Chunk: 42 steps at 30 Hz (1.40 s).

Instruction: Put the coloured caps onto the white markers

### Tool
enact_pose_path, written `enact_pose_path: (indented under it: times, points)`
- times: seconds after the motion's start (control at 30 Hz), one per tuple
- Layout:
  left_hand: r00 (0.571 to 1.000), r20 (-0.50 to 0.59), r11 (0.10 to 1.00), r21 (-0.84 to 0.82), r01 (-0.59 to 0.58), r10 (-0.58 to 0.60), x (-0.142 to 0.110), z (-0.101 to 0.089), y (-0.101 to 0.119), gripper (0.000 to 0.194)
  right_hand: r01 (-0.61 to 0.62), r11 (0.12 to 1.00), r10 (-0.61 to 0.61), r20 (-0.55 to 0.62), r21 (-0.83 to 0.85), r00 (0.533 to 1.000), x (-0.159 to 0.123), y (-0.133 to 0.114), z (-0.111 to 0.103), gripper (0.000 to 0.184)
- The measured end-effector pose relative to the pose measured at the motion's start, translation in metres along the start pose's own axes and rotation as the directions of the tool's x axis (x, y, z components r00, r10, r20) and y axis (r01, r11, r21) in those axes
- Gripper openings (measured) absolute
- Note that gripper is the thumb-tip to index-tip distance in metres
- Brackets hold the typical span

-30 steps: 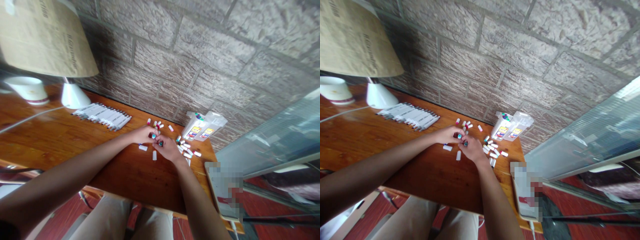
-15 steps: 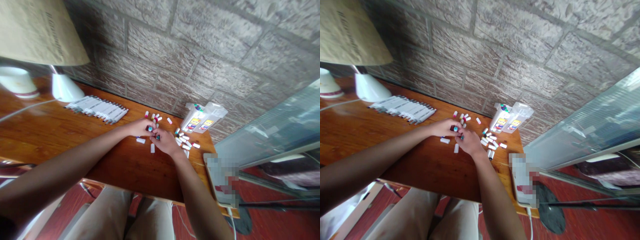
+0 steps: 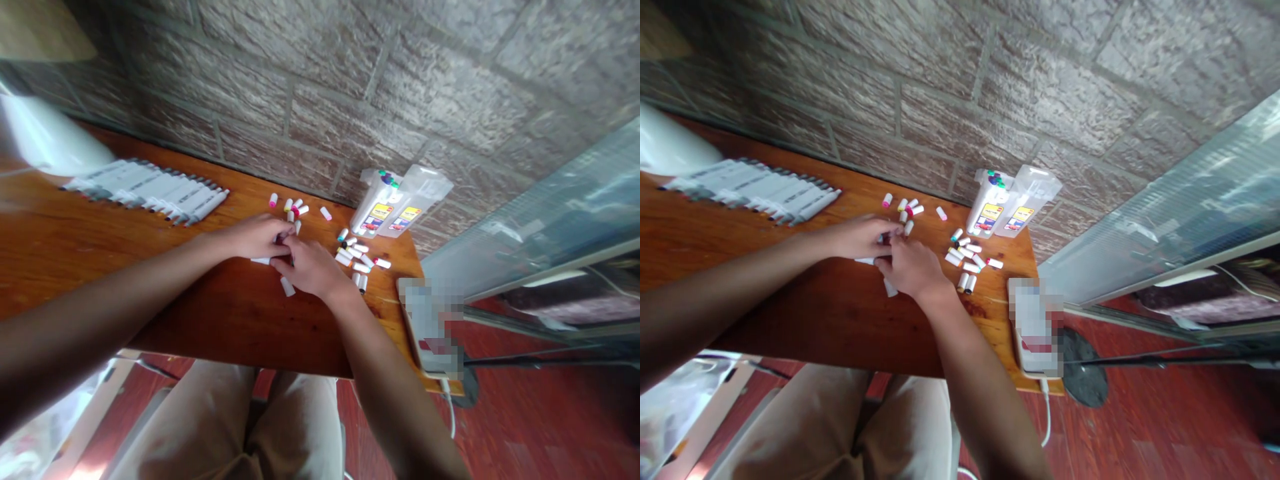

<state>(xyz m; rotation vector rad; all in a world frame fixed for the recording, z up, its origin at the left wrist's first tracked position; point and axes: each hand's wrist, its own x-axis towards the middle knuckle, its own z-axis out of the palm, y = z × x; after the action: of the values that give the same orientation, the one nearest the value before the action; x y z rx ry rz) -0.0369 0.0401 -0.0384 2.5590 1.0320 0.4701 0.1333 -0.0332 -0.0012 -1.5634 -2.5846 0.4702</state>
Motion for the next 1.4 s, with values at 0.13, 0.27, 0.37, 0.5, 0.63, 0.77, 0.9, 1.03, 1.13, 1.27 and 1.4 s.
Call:
enact_pose_path:
  times: [0.13,0.27,0.37,0.5,0.63,0.77,0.9,1.03,1.13,1.27,1.4]
  points:
    - [1.0,0.01,1.0,-0.008,0.022,-0.022,0.001,-0.001,0.001,0.015,-0.005,1.0,0.005,-0.005,-0.002,1.0,0.002,0.002,0.0,0.03]
    - [1.0,0.003,1.0,-0.002,0.015,-0.015,0.001,0.001,-0.001,0.016,-0.007,1.0,0.007,-0.02,0.021,1.0,0.003,0.004,0.002,0.027]
    - [1.0,-0.011,1.0,0.006,0.002,-0.002,0.001,0.002,-0.004,0.011,-0.011,0.999,0.013,-0.029,0.051,1.0,0.004,0.006,0.003,0.024]
    - [1.0,-0.023,1.0,0.001,-0.007,0.007,0.001,0.002,-0.004,0.008,-0.007,0.994,0.012,-0.043,0.107,0.999,0.005,0.007,0.004,0.018]
    - [1.0,-0.029,1.0,-0.015,0.003,-0.004,-0.001,0.002,-0.002,0.008,-0.007,0.992,0.014,-0.049,0.129,0.999,0.005,0.008,0.004,0.014]
    - [0.999,-0.038,1.0,0.001,0.004,-0.004,-0.001,0.003,-0.002,0.01,0.021,0.989,-0.011,-0.068,0.145,0.998,0.007,0.011,0.006,0.012]
    - [0.999,-0.042,1.0,-0.004,0.007,-0.007,0.0,0.003,-0.003,0.008,0.028,0.988,-0.016,-0.073,0.155,0.997,0.008,0.012,0.008,0.012]
    - [0.998,-0.055,1.0,0.004,0.005,-0.005,0.0,0.004,-0.004,0.008,0.021,0.988,-0.01,-0.071,0.152,0.997,0.007,0.012,0.007,0.012]
    - [0.998,-0.061,1.0,0.004,-0.007,0.008,0.0,0.005,-0.005,0.008,0.013,0.989,-0.005,-0.062,0.144,0.998,0.006,0.01,0.006,0.013]
    - [0.999,-0.044,1.0,0.02,-0.013,0.014,0.0,0.004,-0.004,0.008,-0.012,0.993,0.018,-0.047,0.115,0.999,0.005,0.007,0.005,0.016]
    - [1.0,-0.029,0.999,0.054,0.004,-0.003,-0.001,0.003,-0.001,0.009,-0.022,0.999,0.023,-0.034,0.049,0.999,0.003,0.003,0.004,0.023]
